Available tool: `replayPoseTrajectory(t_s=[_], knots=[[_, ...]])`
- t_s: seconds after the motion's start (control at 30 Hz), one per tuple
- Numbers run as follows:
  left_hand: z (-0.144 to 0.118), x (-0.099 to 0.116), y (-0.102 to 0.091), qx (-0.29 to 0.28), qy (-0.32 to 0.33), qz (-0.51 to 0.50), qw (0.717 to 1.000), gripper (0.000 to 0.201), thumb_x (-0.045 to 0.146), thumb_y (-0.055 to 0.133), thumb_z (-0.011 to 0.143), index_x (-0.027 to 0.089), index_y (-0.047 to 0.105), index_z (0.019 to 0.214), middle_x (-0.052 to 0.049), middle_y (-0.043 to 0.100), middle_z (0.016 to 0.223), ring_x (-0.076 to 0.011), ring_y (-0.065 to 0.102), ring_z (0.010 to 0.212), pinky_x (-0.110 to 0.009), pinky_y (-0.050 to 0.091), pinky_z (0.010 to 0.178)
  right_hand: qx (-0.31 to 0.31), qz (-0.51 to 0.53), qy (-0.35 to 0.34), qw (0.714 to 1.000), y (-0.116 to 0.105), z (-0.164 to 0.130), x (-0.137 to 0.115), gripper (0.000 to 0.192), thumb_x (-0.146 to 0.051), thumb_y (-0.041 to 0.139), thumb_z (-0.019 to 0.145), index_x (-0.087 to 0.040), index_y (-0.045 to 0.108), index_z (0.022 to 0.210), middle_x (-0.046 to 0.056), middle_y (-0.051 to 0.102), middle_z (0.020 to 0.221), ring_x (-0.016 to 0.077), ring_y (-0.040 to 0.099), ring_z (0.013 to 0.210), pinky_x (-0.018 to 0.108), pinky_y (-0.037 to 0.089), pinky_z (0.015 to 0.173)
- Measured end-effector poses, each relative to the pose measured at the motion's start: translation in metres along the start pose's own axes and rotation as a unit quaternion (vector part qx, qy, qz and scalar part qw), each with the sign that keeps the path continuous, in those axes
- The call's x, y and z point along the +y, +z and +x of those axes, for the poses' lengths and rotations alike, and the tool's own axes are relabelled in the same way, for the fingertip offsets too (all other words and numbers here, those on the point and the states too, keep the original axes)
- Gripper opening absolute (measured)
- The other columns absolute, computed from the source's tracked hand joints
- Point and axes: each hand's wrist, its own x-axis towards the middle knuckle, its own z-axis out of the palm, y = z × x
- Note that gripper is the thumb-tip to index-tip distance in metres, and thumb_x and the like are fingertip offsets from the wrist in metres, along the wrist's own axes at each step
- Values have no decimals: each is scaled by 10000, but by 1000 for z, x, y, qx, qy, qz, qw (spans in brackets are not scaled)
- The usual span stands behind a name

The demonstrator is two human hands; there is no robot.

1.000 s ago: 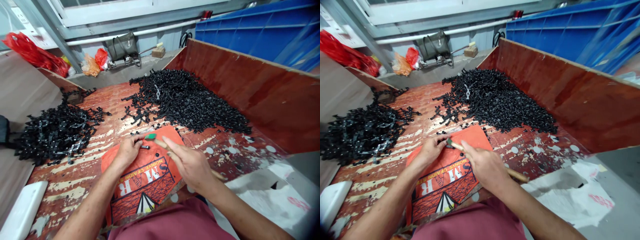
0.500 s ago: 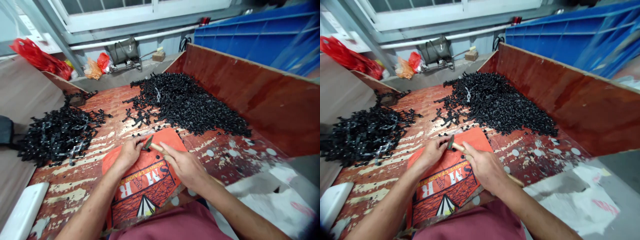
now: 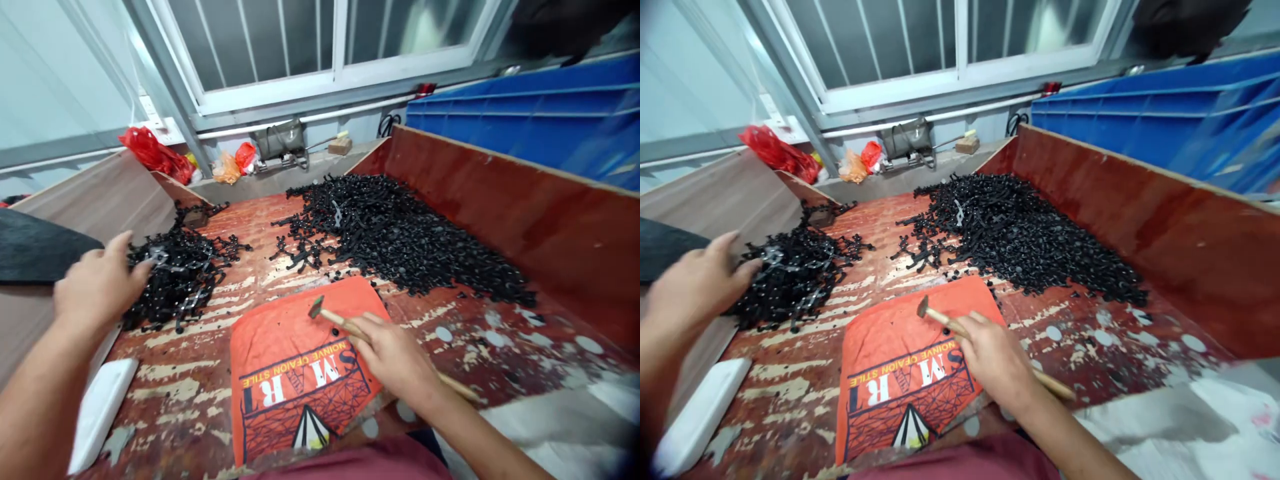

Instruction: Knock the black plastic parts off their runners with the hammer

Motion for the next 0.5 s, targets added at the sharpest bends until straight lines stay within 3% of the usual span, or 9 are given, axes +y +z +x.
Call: replayPoseTrajectory(t_s=[0.07, 0.17, 0.27, 0.37, 0.5], knots=[[5, -19, -5, 34, 13, 29, 999, 683, 631, 299, 926, 207, 406, 1451, -148, 545, 1354, -395, 580, 1120, -571, 478, 840, -11, -56, -3, 998, 5, 9, -13, 203, -180, 503, 937, -251, 680, 1005, 16, 669, 906, 191, 675, 775, 269, 474, 661], [-7, -19, 14, 40, 115, -9, 993, 644, 606, 278, 917, 187, 541, 1330, -109, 604, 1237, -312, 600, 1095, -485, 486, 907, -29, -127, -8, 991, 12, 21, -23, 174, -168, 500, 931, -212, 667, 913, 42, 666, 891, 195, 673, 711, 273, 454, 604], [-26, 3, 50, -60, 206, -107, 971, 491, 554, 366, 892, 261, 643, 1172, -37, 664, 1133, -237, 644, 1018, -365, 497, 925, -30, -140, -19, 989, 17, 29, -28, 178, -147, 491, 925, -188, 657, 876, 64, 678, 888, 204, 677, 722, 275, 453, 608], [-39, 33, 79, -147, 234, -213, 937, 414, 551, 461, 856, 285, 700, 1064, -16, 725, 1080, -246, 678, 971, -314, 512, 863, -44, -143, -40, 988, 21, 32, -38, 163, -120, 518, 892, -184, 667, 879, 57, 691, 864, 202, 675, 705, 271, 459, 608], [-40, 76, 86, -176, 264, -296, 901, 426, 564, 516, 821, 258, 733, 1024, -50, 747, 1106, -294, 675, 1021, -342, 501, 895, -72, -141, -79, 984, 23, 31, -49, 134, -158, 563, 863, -214, 682, 889, 20, 700, 853, 195, 668, 659, 268, 461, 568]])
